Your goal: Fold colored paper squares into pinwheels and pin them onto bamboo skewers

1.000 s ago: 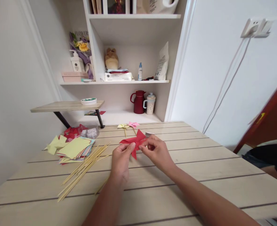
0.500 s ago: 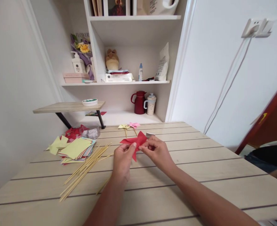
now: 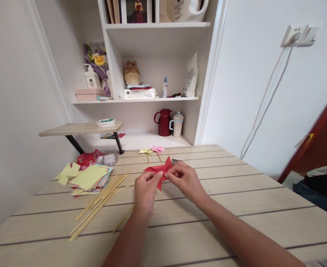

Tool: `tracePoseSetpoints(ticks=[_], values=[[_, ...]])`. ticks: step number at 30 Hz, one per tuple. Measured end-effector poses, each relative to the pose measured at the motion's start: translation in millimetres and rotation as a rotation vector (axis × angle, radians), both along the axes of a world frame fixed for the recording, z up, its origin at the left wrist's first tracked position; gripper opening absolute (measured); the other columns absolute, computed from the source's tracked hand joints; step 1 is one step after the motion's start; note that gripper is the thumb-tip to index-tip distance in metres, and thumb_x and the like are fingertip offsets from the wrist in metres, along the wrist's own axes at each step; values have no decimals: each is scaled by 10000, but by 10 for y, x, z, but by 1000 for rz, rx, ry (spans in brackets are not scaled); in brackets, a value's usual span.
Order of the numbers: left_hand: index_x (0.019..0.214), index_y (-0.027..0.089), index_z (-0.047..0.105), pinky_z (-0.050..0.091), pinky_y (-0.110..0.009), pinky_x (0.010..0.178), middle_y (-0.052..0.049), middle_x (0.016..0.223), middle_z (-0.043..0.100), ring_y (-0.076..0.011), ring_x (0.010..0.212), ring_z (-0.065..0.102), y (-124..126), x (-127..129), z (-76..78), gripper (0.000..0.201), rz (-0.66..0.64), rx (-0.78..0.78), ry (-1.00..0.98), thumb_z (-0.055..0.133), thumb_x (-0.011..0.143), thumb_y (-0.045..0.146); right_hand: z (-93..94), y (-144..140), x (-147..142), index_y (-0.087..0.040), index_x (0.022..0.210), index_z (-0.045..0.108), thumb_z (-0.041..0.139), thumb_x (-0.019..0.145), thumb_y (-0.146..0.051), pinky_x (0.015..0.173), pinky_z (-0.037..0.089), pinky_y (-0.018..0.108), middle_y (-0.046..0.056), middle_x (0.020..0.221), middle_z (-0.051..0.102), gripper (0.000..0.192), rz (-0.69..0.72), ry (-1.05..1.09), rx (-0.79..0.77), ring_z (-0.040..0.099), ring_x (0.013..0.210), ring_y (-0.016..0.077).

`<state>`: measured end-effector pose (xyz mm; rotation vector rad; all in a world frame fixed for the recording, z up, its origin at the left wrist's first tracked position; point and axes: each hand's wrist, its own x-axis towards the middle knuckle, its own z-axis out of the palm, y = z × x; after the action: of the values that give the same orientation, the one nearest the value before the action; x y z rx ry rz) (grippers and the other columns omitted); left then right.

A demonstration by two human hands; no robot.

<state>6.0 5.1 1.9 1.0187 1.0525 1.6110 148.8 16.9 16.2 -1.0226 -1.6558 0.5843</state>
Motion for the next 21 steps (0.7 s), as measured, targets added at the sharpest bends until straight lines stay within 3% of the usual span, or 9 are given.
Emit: tracePoseSetpoints(ticks=[7,10,13,16,18,21], values=[[725,157,764,485,-283,716,-68,752,753,-179,710,653,-8,0,24,156,-2,40,56,776,699,310,9,1,9,-210,628,648,736,797,-276,597,404,303,-12,659,504,202,-15,-14,17,492,634,160],[725,191,777,474,-299,718,-55,740,740,-198,718,642,8,-45,27,120,63,112,199,757,730,310,19,3,44,-223,846,706,725,817,-273,659,469,331,20,811,550,61,-67,-23,139,544,709,179],[676,244,774,451,-346,808,-46,748,732,-234,775,632,29,-96,21,78,202,281,475,742,745,264,30,10,95,-268,1189,642,723,822,-274,897,491,424,94,1146,540,376,-145,-80,336,578,1048,260],[693,278,767,380,-403,925,-41,841,755,-257,870,646,44,-120,-2,125,292,450,713,704,783,216,30,24,131,-317,1379,508,784,777,-318,1086,350,544,131,1452,388,662,-194,-210,429,395,1355,344],[732,280,763,341,-421,953,-36,890,762,-254,894,658,48,-123,-25,147,308,532,824,671,819,206,18,40,137,-321,1349,543,821,745,-351,1101,307,574,127,1525,349,665,-193,-308,424,352,1395,366],[779,274,755,323,-422,960,-33,930,764,-242,898,663,47,-125,-53,167,321,606,929,628,862,204,-19,73,126,-287,1102,703,834,737,-351,1084,308,571,111,1485,460,393,-145,-398,403,398,1367,371]])
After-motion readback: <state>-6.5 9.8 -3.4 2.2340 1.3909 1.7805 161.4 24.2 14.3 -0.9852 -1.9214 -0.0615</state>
